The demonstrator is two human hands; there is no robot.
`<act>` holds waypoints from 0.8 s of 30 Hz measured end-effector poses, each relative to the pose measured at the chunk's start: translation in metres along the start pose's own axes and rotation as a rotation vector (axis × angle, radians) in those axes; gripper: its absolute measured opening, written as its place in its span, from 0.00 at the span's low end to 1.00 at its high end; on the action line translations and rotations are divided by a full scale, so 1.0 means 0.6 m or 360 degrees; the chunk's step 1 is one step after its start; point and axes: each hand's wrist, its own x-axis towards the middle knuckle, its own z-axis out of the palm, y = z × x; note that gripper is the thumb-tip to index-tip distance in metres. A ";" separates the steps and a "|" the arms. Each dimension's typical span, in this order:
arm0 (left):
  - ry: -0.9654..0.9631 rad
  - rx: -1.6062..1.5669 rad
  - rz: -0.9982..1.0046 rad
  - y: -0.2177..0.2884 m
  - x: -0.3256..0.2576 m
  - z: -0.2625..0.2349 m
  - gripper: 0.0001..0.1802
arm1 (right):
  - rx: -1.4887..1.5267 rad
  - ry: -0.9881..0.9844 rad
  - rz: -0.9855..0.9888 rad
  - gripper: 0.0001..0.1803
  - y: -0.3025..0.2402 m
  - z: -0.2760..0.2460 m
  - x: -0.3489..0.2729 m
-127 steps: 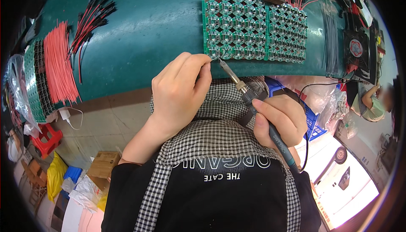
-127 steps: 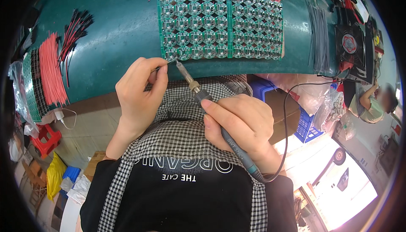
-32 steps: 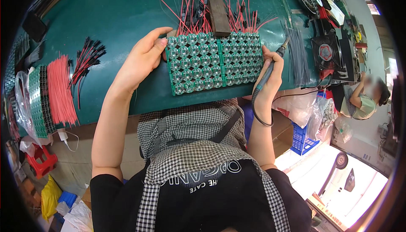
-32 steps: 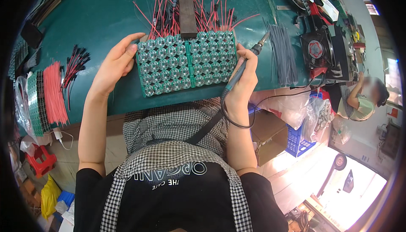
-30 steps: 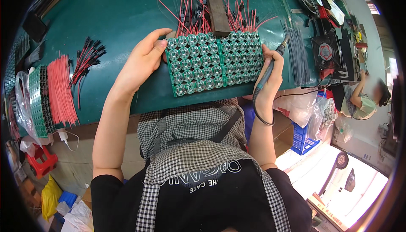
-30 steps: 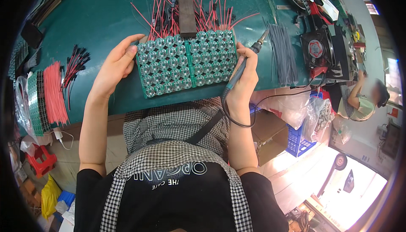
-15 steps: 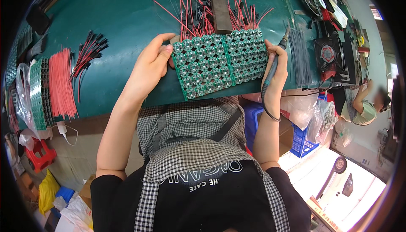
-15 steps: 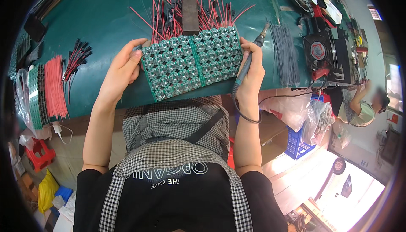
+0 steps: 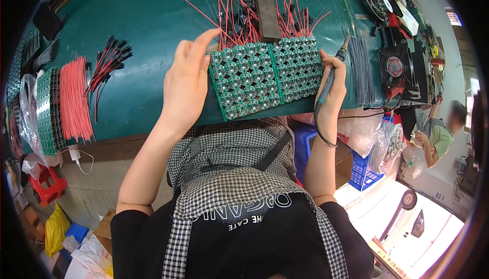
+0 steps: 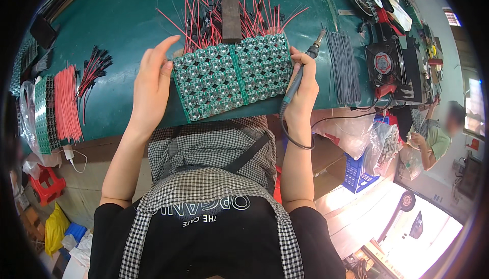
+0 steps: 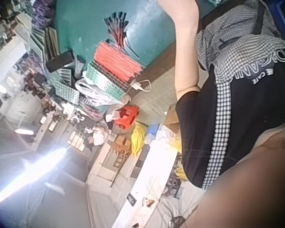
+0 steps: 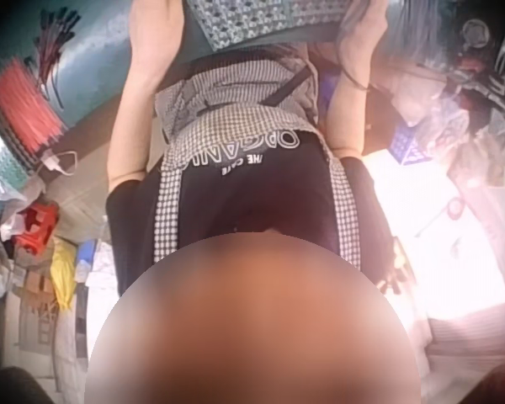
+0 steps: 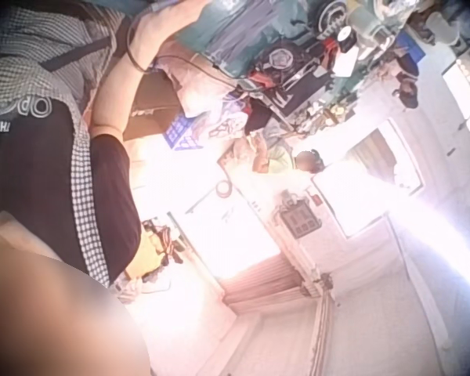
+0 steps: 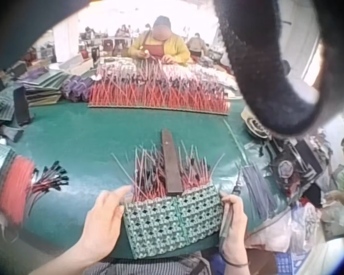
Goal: The person solders red wires and black wires to LED circuit boards with a soldering iron and solder wire.
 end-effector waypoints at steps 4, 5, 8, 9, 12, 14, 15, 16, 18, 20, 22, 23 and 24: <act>-0.0100 0.0284 0.0085 0.014 0.006 -0.007 0.28 | -0.0016 0.0002 -0.0003 0.07 -0.001 0.000 0.001; -0.0143 0.0312 0.0158 0.015 0.009 -0.008 0.30 | -0.0017 0.0003 0.0017 0.07 0.000 0.000 0.001; -0.0189 0.0424 0.0454 0.002 0.011 -0.003 0.31 | 0.0021 -0.0008 0.0032 0.07 0.001 0.000 0.001; -0.0189 0.0424 0.0455 0.000 0.013 -0.004 0.31 | 0.0021 -0.0007 0.0032 0.07 0.003 0.001 0.001; -0.0253 0.0641 0.0677 0.000 0.015 -0.008 0.34 | 0.0040 0.0009 -0.0021 0.08 0.007 0.003 -0.001; -0.0357 0.0820 0.0804 0.006 0.019 -0.015 0.34 | 0.0024 -0.0009 0.0006 0.10 0.004 0.003 -0.001; -0.0358 0.0819 0.0803 0.007 0.021 -0.016 0.34 | 0.0023 -0.0009 0.0007 0.10 0.005 0.003 -0.001; -0.0377 0.0889 0.0881 0.008 0.023 -0.018 0.34 | 0.0065 -0.0015 0.0025 0.10 0.008 0.002 -0.001; -0.0396 0.0959 0.0958 0.007 0.026 -0.019 0.35 | 0.0107 -0.0023 0.0043 0.09 0.009 0.002 -0.001; -0.0442 0.1164 0.1093 0.004 0.028 -0.020 0.36 | 0.0103 -0.0021 0.0049 0.09 0.009 0.002 -0.001; -0.0474 0.1185 0.1151 0.002 0.033 -0.023 0.36 | 0.0031 -0.0015 0.0010 0.09 0.006 0.002 0.000; -0.0505 0.1207 0.1211 0.002 0.036 -0.025 0.36 | -0.0039 -0.0009 -0.0030 0.08 0.004 0.001 0.000; -0.0504 0.1207 0.1209 0.005 0.038 -0.027 0.36 | -0.0039 -0.0010 -0.0031 0.08 0.002 0.001 0.000</act>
